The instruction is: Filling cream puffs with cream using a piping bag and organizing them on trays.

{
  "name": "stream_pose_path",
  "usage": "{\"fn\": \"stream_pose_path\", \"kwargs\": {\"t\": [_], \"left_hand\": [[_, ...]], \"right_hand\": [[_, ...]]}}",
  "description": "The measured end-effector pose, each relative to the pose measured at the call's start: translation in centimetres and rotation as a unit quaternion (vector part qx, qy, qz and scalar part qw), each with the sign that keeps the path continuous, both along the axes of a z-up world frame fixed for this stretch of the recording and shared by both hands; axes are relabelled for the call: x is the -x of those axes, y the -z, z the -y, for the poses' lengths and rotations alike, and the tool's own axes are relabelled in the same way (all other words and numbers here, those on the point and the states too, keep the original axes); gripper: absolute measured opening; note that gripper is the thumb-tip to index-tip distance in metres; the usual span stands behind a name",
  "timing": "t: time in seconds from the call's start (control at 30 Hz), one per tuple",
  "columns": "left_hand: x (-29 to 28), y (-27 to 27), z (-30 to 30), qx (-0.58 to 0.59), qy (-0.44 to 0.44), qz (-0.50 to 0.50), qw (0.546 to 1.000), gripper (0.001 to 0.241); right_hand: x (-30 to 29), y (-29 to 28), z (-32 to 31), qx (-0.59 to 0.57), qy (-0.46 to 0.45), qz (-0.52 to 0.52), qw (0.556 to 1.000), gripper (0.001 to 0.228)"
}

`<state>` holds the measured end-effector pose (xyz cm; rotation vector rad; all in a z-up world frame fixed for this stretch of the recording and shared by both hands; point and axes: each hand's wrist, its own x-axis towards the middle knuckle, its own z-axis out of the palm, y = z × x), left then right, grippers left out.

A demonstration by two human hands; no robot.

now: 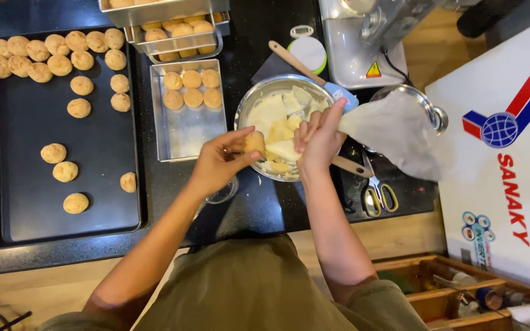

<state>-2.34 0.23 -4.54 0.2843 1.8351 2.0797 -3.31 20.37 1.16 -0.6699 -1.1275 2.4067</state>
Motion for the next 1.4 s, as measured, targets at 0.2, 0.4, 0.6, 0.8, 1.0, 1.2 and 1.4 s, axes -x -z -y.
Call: {"fn": "stream_pose_path", "kwargs": {"t": [0.2, 0.4, 0.6, 0.8, 1.0, 1.2, 1.4], "left_hand": [[1.3, -1.0, 0.6, 0.01, 0.008, 0.06, 0.998, 0.046], [2.9, -0.9, 1.5, -0.042, 0.009, 0.161, 0.986, 0.041], [5.6, 0.5, 3.3, -0.006, -0.031, 0.173, 0.984, 0.036], [8.0, 3.0, 4.0, 0.125, -0.048, 0.117, 0.984, 0.041], [9.0, 5.5, 3.6, 0.171, -0.028, 0.048, 0.984, 0.042], [10.3, 7.1, 3.9, 0.184, -0.031, 0.061, 0.981, 0.041], [11.7, 10.9, 7.7, 0.049, -0.098, 0.243, 0.964, 0.034]], "right_hand": [[0.3, 0.6, -0.7, 0.088, 0.026, -0.036, 0.995, 0.063], [0.4, 1.7, -2.4, 0.137, 0.085, -0.066, 0.985, 0.063], [-0.4, 2.4, -5.0, 0.144, 0.11, -0.061, 0.982, 0.058], [-1.4, 3.5, -5.6, 0.135, 0.111, -0.041, 0.984, 0.058], [-1.8, 4.3, -5.5, 0.132, 0.104, -0.036, 0.985, 0.057], [-1.7, 4.8, -5.4, 0.111, 0.099, -0.026, 0.989, 0.058], [-1.7, 3.9, -5.0, 0.099, 0.086, -0.025, 0.991, 0.058]]}}
